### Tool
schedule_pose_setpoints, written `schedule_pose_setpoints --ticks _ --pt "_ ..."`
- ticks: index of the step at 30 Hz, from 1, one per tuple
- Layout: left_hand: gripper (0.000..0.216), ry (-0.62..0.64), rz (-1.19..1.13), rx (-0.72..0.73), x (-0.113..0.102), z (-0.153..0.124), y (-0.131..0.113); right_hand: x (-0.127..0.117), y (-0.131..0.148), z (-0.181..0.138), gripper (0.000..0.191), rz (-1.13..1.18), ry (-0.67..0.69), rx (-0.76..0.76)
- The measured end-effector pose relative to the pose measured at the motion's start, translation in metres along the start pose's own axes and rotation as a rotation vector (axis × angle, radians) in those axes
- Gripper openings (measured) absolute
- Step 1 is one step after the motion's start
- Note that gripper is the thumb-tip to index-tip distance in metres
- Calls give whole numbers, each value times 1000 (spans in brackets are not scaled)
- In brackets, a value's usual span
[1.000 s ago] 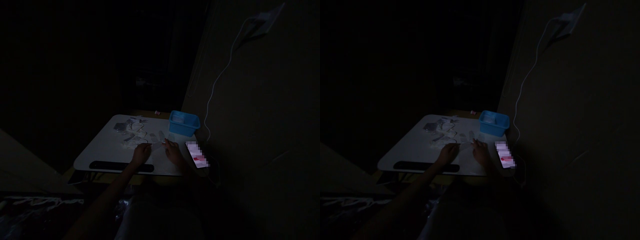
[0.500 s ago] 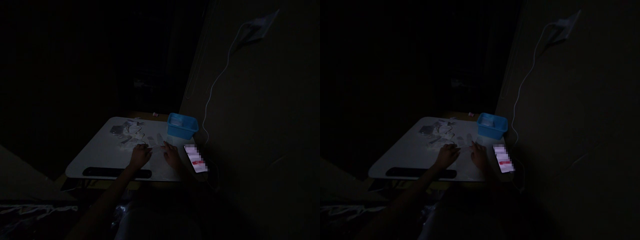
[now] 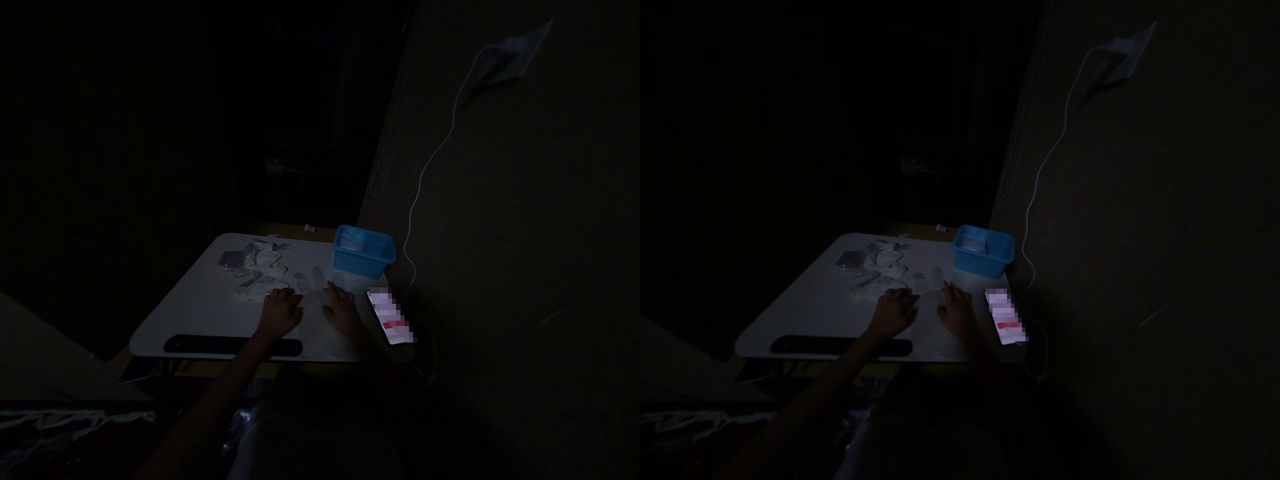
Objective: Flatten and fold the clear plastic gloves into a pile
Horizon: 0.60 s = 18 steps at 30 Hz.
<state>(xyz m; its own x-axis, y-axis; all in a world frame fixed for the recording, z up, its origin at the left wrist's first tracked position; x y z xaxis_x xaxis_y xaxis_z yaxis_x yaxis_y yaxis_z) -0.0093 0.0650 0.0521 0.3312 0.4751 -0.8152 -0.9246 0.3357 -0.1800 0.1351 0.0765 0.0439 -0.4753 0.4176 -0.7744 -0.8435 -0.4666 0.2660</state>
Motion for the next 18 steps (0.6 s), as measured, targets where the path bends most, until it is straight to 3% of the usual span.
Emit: schedule_pose_setpoints --ticks 18 --pt "35 -7 25 8 2 0 0 -5 -2 0 63 51 -33 29"
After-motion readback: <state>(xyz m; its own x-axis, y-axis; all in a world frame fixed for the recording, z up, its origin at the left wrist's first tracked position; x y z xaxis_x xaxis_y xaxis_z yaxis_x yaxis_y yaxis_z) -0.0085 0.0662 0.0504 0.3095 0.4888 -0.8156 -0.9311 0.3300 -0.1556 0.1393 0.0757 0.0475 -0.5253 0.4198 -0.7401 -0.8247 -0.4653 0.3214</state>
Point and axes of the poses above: each hand's wrist, its own z-axis towards the middle knuckle, its own x-axis out of the palm, y = z × x, the point moved 8 cm from there along z, towards the middle knuckle, and after that the axes turned 13 degrees about -y, right-handed, at the moved point
